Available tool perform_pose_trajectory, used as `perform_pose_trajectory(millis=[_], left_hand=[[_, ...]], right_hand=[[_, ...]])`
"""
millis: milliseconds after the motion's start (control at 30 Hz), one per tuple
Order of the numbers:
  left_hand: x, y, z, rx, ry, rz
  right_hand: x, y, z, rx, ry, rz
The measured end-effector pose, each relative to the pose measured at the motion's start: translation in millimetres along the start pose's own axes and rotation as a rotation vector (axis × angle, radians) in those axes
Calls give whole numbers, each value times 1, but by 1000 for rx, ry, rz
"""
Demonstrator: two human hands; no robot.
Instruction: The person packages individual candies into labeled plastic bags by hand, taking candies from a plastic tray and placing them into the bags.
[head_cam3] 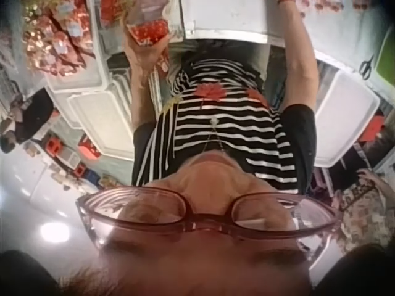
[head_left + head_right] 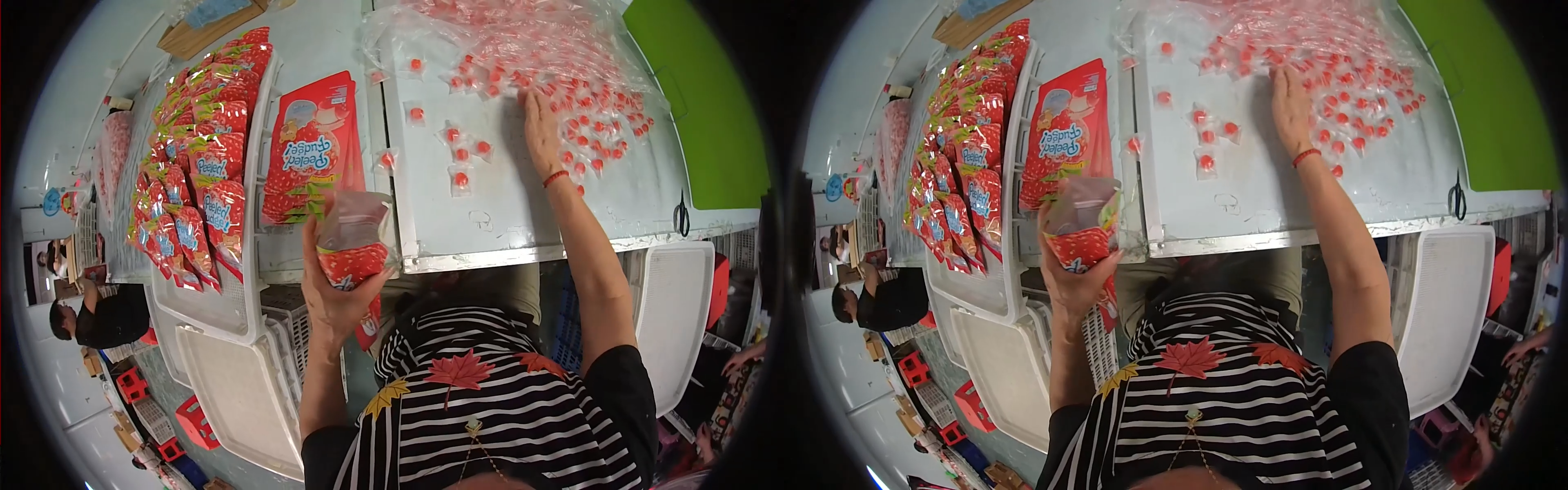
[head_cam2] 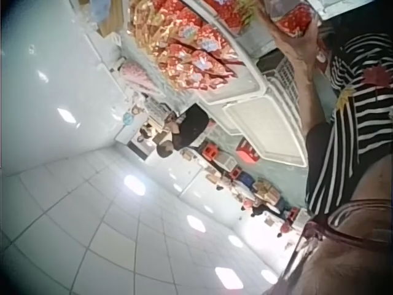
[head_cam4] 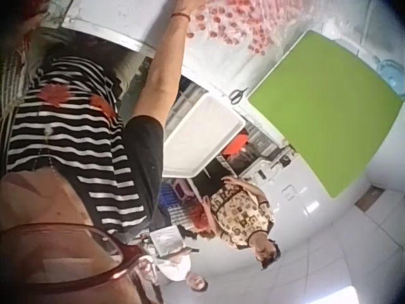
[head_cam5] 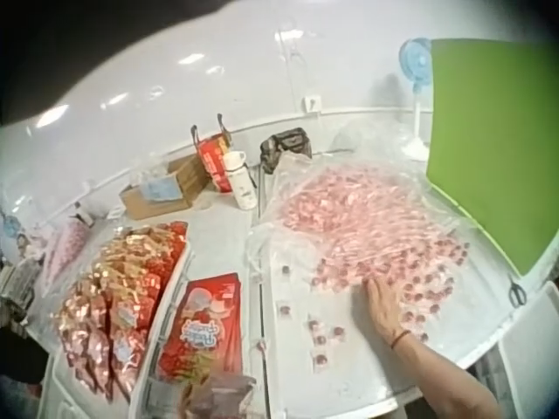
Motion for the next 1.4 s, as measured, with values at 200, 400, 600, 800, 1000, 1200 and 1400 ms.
perform_pose_trajectory(millis=[200,400,600,800,1000,1200,1400], left_hand=[[-3,5,-6,-8,-12,27],[-7,1,-2,32,-30,87],[1,20,-15,-26,16,87],[19,25,-6,-58,201,188],[23,23,-11,-66,243,277],[17,30,-15,-43,200,211],[16,30,-17,-68,205,148]], right_hand=[[98,79,-23,-665,207,-418],[149,95,-11,-723,510,-590],[88,91,-45,-687,452,-394],[43,36,-62,28,364,8],[46,20,-79,56,254,330],[59,-2,-71,159,169,1115],[38,31,-86,-59,177,289]])
Point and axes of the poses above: each hand's wrist, its own z-axis towards the middle knuckle, its own x-axis out of the palm, y = z × x, the point moved 8 cm from there along z, towards the middle knuckle, and after that the axes turned 13 degrees about y, right-handed, at the moved point
